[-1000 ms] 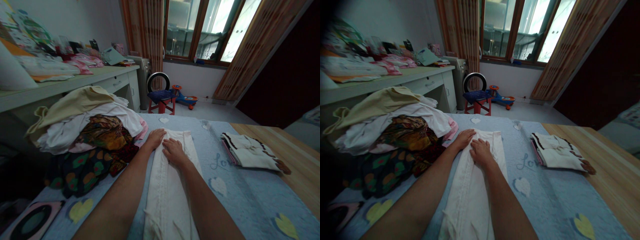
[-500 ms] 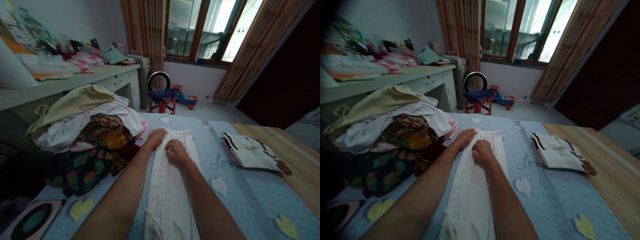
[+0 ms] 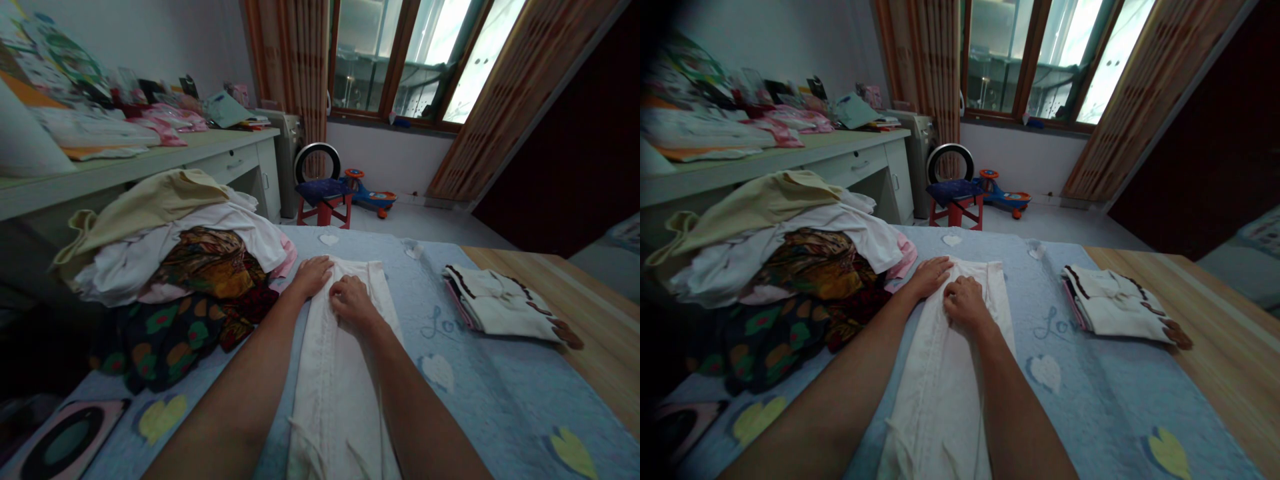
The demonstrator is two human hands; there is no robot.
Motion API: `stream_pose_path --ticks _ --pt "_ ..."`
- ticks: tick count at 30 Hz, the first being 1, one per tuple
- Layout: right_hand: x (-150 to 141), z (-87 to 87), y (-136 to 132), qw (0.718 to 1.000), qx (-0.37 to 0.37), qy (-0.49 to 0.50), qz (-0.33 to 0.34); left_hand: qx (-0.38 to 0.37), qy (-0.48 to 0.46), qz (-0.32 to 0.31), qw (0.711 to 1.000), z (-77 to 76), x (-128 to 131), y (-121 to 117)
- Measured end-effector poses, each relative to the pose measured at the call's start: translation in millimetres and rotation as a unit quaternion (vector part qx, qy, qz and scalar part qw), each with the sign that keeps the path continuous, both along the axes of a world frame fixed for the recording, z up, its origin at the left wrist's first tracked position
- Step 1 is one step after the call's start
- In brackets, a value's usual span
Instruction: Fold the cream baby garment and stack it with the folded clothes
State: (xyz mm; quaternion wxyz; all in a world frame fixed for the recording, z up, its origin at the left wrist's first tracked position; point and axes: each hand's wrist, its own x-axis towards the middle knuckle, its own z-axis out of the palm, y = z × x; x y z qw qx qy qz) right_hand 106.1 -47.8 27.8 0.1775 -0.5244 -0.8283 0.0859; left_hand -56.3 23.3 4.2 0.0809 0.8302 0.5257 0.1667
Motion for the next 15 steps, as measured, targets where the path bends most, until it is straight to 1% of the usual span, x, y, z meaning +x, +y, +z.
stream_pose_path --ticks 6,11,15 --pt "0.1 -4.5 2.0 0.998 -0.019 -0.036 -0.041 0.002 0.004 -0.001 1.000 -0.2 -0.1 0.6" --pt "-0.8 -0.8 0.8 0.997 -0.025 -0.038 -0.061 0.003 -0.002 -0.003 1.000 0.4 0.4 0.0" --pt "-2.0 1.4 0.7 0.998 -0.019 -0.018 -0.059 0.041 -0.030 0.003 0.999 0.8 1.1 1.2"
